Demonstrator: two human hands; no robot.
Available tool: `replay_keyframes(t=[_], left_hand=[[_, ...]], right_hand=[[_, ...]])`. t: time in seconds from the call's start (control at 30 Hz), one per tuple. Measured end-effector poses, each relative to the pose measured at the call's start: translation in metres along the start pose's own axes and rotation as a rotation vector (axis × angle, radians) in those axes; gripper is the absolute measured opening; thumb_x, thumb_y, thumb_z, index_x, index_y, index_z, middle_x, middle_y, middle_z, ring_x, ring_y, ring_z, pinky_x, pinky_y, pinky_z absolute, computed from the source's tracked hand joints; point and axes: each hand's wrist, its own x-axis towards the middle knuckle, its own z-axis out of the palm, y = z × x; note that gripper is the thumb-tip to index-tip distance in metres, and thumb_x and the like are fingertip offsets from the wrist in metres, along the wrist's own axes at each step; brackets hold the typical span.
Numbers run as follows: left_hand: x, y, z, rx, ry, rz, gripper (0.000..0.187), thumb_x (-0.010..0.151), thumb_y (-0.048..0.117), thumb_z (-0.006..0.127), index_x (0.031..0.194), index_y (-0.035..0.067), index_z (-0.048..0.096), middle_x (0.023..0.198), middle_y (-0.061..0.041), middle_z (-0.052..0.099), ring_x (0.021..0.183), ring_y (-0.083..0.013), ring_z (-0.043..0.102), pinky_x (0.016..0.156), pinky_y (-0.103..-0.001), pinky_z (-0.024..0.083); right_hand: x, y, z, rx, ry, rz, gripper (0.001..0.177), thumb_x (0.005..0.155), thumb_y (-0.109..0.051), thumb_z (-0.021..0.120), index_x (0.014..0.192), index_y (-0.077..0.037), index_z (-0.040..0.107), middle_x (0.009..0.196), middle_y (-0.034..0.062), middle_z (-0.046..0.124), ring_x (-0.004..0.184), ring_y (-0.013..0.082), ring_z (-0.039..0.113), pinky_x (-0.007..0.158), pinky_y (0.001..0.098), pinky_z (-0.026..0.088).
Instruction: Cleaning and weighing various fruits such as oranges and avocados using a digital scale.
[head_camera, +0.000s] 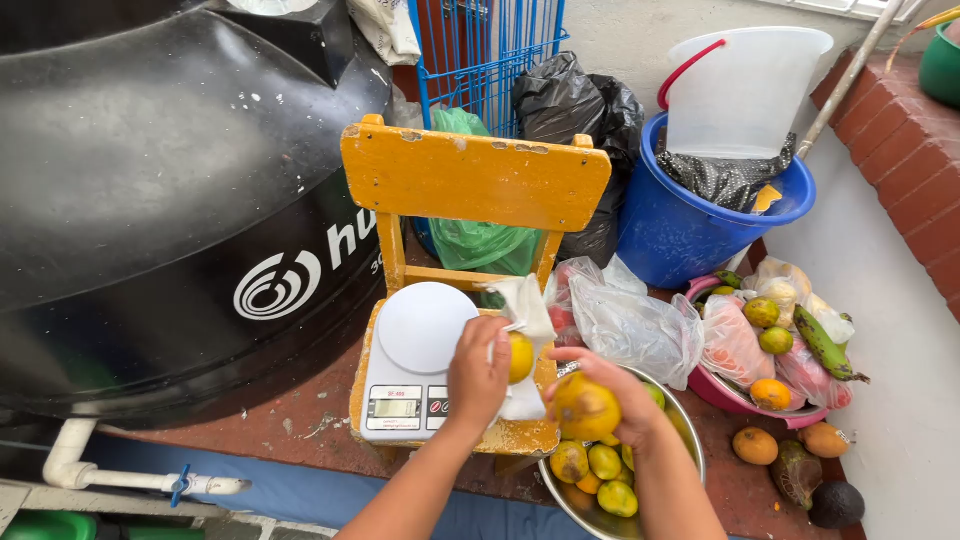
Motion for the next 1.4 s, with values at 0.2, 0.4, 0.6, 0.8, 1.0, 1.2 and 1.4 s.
replay_keyframes(t=[0.2, 0.4, 0.6, 0.8, 1.0, 1.2, 1.4], left_hand=[[-0.009, -0.025, 0.044, -0.144, -0.129, -0.005, 0.033, 0.105, 0.021, 0.049, 0.13, 0.004, 0.062, 0.129, -0.017, 0.066, 0.118, -0.0372, 0.064, 0.097, -0.042, 0.051], [0.001, -0.044, 0.047, -0.047, 0.018, -0.047, 0.031, 0.105, 0.013, 0.049, 0.131, 0.003, 0.061, 0.133, -0.017, 0.064, 0.117, -0.0364, 0.067, 0.097, -0.04, 0.053], [-0.016, -0.051, 0.056, 0.736, -0.606, 0.141, 0.049, 0.083, 0.017, 0.072, 0.129, 0.003, 0.061, 0.152, -0.029, 0.04, 0.147, -0.0527, 0.029, 0.119, -0.064, 0.019], [-0.013, -0.067, 0.039, 0.359, -0.383, 0.027, 0.022, 0.095, 0.022, 0.066, 0.116, 0.021, 0.072, 0.14, -0.002, 0.066, 0.156, -0.0269, 0.041, 0.128, -0.057, 0.022], [0.004, 0.009, -0.024, -0.585, -0.556, -0.173, 0.067, 0.091, 0.035, 0.073, 0.148, 0.014, 0.046, 0.144, -0.007, 0.048, 0.137, -0.0272, 0.047, 0.109, -0.04, 0.044], [0.011, -0.025, -0.044, -1.073, -0.077, -0.722, 0.065, 0.078, 0.029, 0.077, 0.135, 0.012, 0.052, 0.128, -0.013, 0.058, 0.11, -0.027, 0.067, 0.091, -0.048, 0.06], [0.02, -0.041, -0.116, -0.92, 0.115, -0.487, 0.066, 0.084, 0.018, 0.075, 0.143, 0.016, 0.047, 0.135, -0.011, 0.056, 0.121, -0.0202, 0.058, 0.101, -0.035, 0.05]], right_hand=[[0.021, 0.022, 0.008, 0.037, 0.232, 0.057, 0.048, 0.096, -0.026, 0.062, 0.141, -0.013, 0.051, 0.116, 0.0144, 0.068, 0.088, 0.0286, 0.072, 0.075, 0.0435, 0.062], [0.014, 0.048, -0.036, 0.22, -0.013, 0.097, 0.057, 0.1, -0.047, 0.052, 0.13, 0.001, 0.056, 0.104, 0.0271, 0.066, 0.085, 0.0397, 0.072, 0.072, 0.0468, 0.062], [0.011, 0.058, -0.048, 0.467, -0.233, -0.114, 0.059, 0.102, -0.053, 0.044, 0.129, -0.002, 0.053, 0.104, 0.0239, 0.064, 0.087, 0.0426, 0.067, 0.069, 0.0479, 0.06], [0.012, 0.049, -0.038, 0.474, -0.225, -0.107, 0.061, 0.101, -0.051, 0.044, 0.128, 0.003, 0.052, 0.102, 0.0247, 0.064, 0.086, 0.0425, 0.068, 0.068, 0.049, 0.06], [0.022, 0.024, 0.007, 0.148, -0.168, 0.011, 0.051, 0.102, -0.042, 0.048, 0.139, -0.007, 0.048, 0.103, 0.0274, 0.066, 0.085, 0.0425, 0.071, 0.075, 0.0489, 0.06], [0.047, 0.012, 0.045, 0.278, -0.143, -0.042, 0.059, 0.102, -0.046, 0.052, 0.149, -0.011, 0.05, 0.109, 0.027, 0.069, 0.093, 0.041, 0.07, 0.077, 0.0488, 0.06], [0.07, -0.014, 0.066, 0.43, 0.131, -0.158, 0.057, 0.09, -0.028, 0.066, 0.138, -0.007, 0.046, 0.129, 0.0185, 0.062, 0.121, 0.0404, 0.063, 0.098, 0.0646, 0.053]])
